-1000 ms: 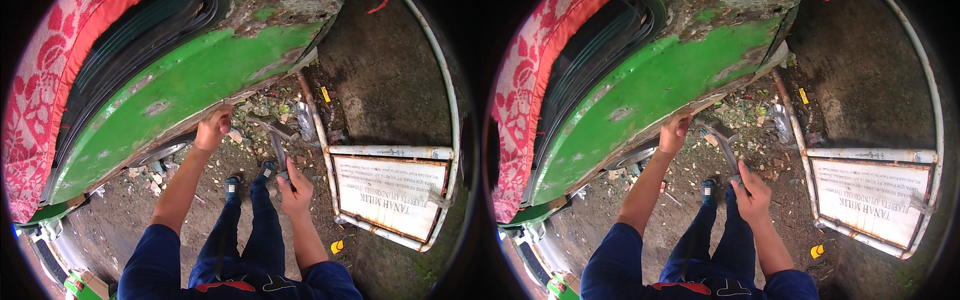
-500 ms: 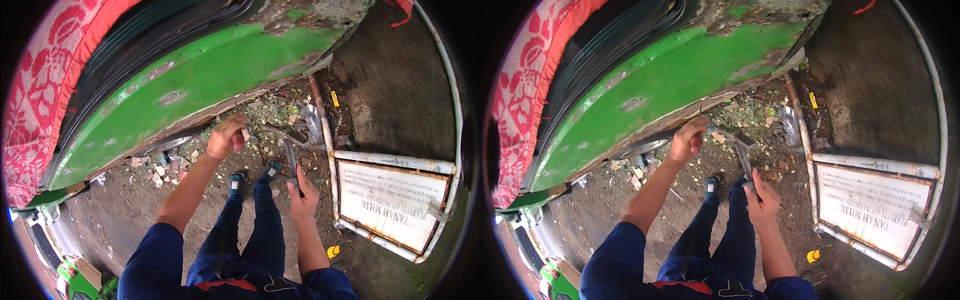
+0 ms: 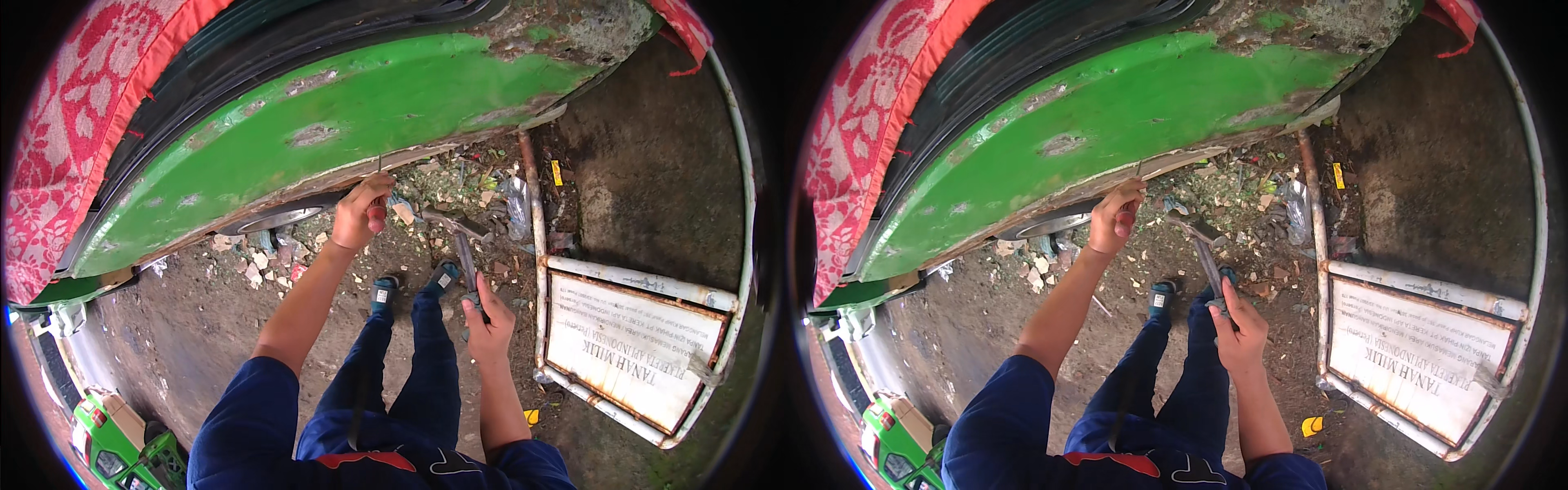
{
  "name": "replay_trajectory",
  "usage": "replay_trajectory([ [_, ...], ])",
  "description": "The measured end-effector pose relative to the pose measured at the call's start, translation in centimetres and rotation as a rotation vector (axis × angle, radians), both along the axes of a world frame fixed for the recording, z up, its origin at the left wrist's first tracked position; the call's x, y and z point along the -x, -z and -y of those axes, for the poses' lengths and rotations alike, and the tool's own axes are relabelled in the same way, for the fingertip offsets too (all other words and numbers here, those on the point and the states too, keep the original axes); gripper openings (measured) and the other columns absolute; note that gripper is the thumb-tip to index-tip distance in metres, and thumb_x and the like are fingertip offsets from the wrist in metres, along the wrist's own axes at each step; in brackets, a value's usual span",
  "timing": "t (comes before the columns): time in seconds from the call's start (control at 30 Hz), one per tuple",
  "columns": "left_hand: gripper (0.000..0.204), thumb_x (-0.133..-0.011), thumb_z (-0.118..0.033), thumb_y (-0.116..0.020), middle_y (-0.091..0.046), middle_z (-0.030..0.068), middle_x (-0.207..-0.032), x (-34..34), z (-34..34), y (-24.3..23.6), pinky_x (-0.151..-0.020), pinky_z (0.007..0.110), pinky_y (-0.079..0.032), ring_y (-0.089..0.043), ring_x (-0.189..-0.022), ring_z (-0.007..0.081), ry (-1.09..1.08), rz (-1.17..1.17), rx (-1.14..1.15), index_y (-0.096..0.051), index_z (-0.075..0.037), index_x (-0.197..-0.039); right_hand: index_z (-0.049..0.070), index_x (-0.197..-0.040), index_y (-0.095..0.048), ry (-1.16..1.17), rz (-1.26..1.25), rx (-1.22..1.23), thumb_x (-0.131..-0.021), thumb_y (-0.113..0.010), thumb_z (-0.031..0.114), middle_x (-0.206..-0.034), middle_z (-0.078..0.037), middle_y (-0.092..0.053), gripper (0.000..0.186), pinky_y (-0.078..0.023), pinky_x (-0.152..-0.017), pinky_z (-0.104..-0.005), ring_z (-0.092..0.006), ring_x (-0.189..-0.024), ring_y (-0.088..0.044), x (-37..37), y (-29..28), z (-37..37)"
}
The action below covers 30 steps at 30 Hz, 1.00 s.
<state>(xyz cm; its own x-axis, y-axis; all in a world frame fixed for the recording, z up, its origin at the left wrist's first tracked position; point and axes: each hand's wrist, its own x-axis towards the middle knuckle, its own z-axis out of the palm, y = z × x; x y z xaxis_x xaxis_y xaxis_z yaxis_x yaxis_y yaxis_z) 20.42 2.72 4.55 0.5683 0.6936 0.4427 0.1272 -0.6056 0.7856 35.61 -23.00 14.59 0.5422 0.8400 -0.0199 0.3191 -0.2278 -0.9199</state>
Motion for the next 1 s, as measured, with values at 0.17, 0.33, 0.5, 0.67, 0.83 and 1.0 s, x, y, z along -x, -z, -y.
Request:
replay_trajectory([
  [0.17, 0.024, -0.080, 0.008, -0.066, -0.069, 0.0134, -0.114, 0.0, -0.4, 0.1, -0.082, 0.033, -0.056, -0.069, -0.102, 0.0263, -0.084, 0.011, 0.167, -0.060, -0.002, -0.102, -0.003, -0.132, -0.060, -0.004, 0.080, -0.023, -0.088, -0.070, 0.001, -0.116, -0.020, -0.070, 0.044, -0.051, -0.088, -0.0303, -0.0226, -0.101, -0.069, -0.1, -0.6, -0.3],
  [0.33, 0.012, -0.090, 0.005, -0.066, -0.073, 0.0107, -0.108, -0.5, -2.9, -0.5, -0.084, 0.029, -0.055, -0.068, -0.096, 0.0161, -0.202, 0.008, 0.331, -0.062, -0.002, -0.099, -0.003, -0.132, -0.060, -0.022, 0.080, -0.033, -0.087, -0.071, 0.000, -0.107, -0.018, -0.071, 0.046, -0.052, -0.082, -0.0293, -0.0199, -0.092, -0.069, 0.1, -1.5, -1.8],
  [0.5, 0.010, -0.089, 0.006, -0.063, -0.073, 0.0083, -0.107, -1.1, -4.0, -1.9, -0.084, 0.032, -0.055, -0.068, -0.093, 0.0208, -0.130, -0.060, 0.191, -0.063, 0.000, -0.097, 0.006, -0.135, -0.061, -0.145, 0.251, -0.222, -0.083, -0.073, 0.000, -0.082, -0.010, -0.063, 0.053, -0.049, -0.061, -0.0299, -0.0179, -0.065, -0.061, 0.7, -5.0, -6.3],
  [0.67, 0.008, -0.090, 0.002, -0.063, -0.072, 0.0109, -0.102, -2.7, -4.4, -0.2, -0.080, 0.033, -0.054, -0.068, -0.093, 0.0216, -0.066, -0.090, 0.151, -0.064, -0.002, -0.097, 0.017, -0.138, -0.060, -0.274, 0.507, -0.034, -0.082, -0.075, 0.007, -0.070, -0.004, -0.052, 0.059, -0.044, -0.050, -0.0367, -0.0230, -0.054, -0.053, 0.1, -5.6, -10.4],
  [0.83, 0.011, -0.090, 0.001, -0.062, -0.073, 0.0114, -0.096, -0.9, -5.1, 0.9, -0.076, 0.031, -0.054, -0.069, -0.087, 0.0192, -0.177, -0.076, 0.185, -0.067, -0.003, -0.099, 0.014, -0.136, -0.062, -0.215, 0.327, -0.182, -0.082, -0.074, 0.002, -0.072, -0.007, -0.055, 0.057, -0.042, -0.049, -0.0350, -0.0207, -0.052, -0.051, 0.5, -6.9, -10.1],
  [1.0, 0.009, -0.087, 0.006, -0.067, -0.074, 0.0081, -0.103, -1.4, -4.3, -1.9, -0.080, 0.028, -0.055, -0.067, -0.088, 0.0134, -0.243, 0.126, 0.335, -0.063, 0.001, -0.093, 0.004, -0.136, -0.060, -0.112, 0.192, -0.185, -0.085, -0.072, -0.001, -0.077, -0.010, -0.061, 0.052, -0.045, -0.061, -0.0267, -0.0140, -0.066, -0.054, -0.6, -5.6, -7.6],
])
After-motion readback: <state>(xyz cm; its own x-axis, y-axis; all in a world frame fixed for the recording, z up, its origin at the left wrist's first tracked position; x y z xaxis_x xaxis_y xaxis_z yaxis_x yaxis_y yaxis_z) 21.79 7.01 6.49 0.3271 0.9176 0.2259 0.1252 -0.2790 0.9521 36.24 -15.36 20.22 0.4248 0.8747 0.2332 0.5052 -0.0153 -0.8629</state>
